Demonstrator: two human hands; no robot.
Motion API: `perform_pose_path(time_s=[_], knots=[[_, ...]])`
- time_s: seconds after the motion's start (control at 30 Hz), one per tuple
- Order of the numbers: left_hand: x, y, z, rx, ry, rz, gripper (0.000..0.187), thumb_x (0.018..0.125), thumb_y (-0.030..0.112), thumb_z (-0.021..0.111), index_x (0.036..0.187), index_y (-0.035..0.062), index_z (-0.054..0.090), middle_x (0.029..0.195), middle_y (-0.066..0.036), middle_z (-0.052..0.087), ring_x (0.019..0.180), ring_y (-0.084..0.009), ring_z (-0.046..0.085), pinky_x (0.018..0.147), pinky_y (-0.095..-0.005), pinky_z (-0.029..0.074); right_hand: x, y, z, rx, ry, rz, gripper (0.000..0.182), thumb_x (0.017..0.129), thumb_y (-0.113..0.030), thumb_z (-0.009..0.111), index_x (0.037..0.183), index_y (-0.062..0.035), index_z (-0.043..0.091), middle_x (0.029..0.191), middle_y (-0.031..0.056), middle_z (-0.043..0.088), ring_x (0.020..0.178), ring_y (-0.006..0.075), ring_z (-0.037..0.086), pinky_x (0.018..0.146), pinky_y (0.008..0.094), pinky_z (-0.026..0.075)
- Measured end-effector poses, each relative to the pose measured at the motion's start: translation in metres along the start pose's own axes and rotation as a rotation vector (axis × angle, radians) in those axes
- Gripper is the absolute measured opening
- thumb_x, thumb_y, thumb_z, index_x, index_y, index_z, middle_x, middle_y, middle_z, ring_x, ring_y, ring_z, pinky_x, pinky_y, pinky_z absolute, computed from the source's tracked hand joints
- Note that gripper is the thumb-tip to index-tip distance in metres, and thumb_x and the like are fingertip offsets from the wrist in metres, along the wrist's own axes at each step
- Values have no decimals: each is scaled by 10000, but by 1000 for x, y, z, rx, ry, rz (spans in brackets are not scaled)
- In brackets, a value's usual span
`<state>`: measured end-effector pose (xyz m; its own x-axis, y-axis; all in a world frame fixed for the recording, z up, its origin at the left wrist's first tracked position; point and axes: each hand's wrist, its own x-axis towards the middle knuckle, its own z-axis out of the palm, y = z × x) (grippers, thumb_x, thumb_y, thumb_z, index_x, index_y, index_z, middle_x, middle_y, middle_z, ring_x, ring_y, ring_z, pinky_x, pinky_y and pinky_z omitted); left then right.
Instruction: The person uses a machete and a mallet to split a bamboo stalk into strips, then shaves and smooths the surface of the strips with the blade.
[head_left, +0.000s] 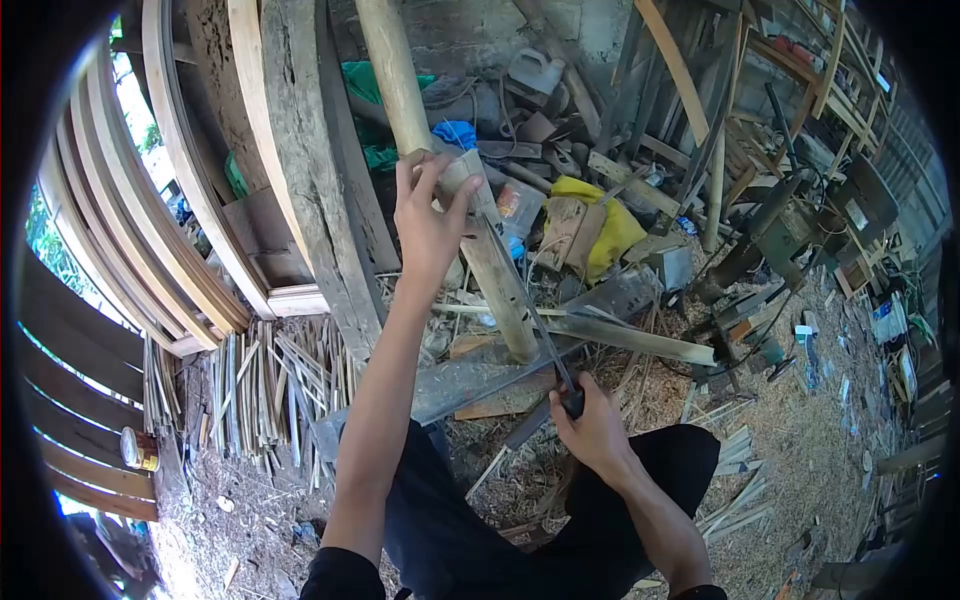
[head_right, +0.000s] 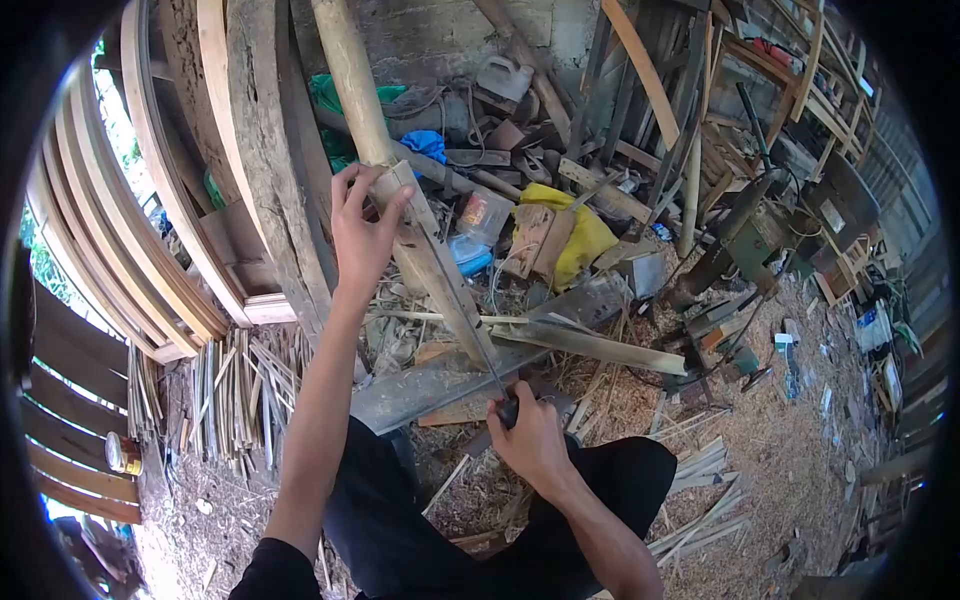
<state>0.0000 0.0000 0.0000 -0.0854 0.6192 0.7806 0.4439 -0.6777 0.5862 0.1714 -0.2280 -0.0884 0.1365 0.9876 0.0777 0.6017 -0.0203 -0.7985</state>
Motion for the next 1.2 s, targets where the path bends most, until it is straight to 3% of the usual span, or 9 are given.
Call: perform_pose_path(time_s=[0.1,0.17,0.5,0.57,0.8,0.87,1.0,1.1,1.2], knots=[[-3,-1,3,88,13,92,342,784,172,759,1056,25,612,1136,-101,485,912,-216,603,660,-314,571,-1,1,-3,-51,10,-16,175,839,-99,648,890,19,529,665,146,614,603,281,635,576,353,481],[-3,1,4,26,31,43,350,752,183,778,1040,56,624,1092,-114,515,927,-304,596,737,-395,497,-1,1,-3,-64,18,-22,177,839,-99,647,890,22,528,675,157,615,609,293,636,579,362,480],[-3,4,2,43,40,39,356,754,190,776,1045,53,624,1098,-114,519,927,-310,595,745,-397,494,-2,0,2,-113,57,-58,185,831,-101,651,886,27,530,684,189,601,638,343,633,575,382,474],[-2,3,2,57,35,34,357,753,194,776,1045,51,629,1101,-116,523,923,-309,595,741,-394,495,-2,1,2,-72,62,-97,244,845,-173,629,907,37,521,648,255,592,646,456,608,570,484,474],[0,1,0,71,37,11,356,750,193,777,1044,50,636,1097,-117,527,917,-306,595,723,-393,500,-1,-1,2,-49,61,-78,245,849,-171,627,892,42,513,616,253,575,628,449,607,555,474,468],[0,1,0,66,44,32,352,751,196,776,1040,51,637,1097,-115,527,918,-304,595,716,-393,503,-1,2,4,-83,61,-57,197,833,-114,652,890,29,528,669,186,598,613,332,631,564,378,474],[1,1,1,60,44,26,351,752,199,776,1039,51,637,1096,-113,525,918,-304,595,714,-390,503,0,0,4,-88,64,-80,200,836,-120,650,893,29,528,661,183,594,601,324,625,557,378,469],[0,-2,1,114,24,55,358,778,203,766,1068,49,624,1140,-93,504,928,-222,599,652,-322,547,0,-3,2,-88,31,-20,197,840,-122,646,893,27,528,651,178,588,589,321,615,550,378,461],[0,-2,1,123,27,59,358,779,210,766,1066,49,624,1138,-95,507,926,-224,598,651,-326,544,0,-3,2,-70,43,-65,239,845,-160,627,887,43,508,625,267,584,620,459,603,554,493,471]])
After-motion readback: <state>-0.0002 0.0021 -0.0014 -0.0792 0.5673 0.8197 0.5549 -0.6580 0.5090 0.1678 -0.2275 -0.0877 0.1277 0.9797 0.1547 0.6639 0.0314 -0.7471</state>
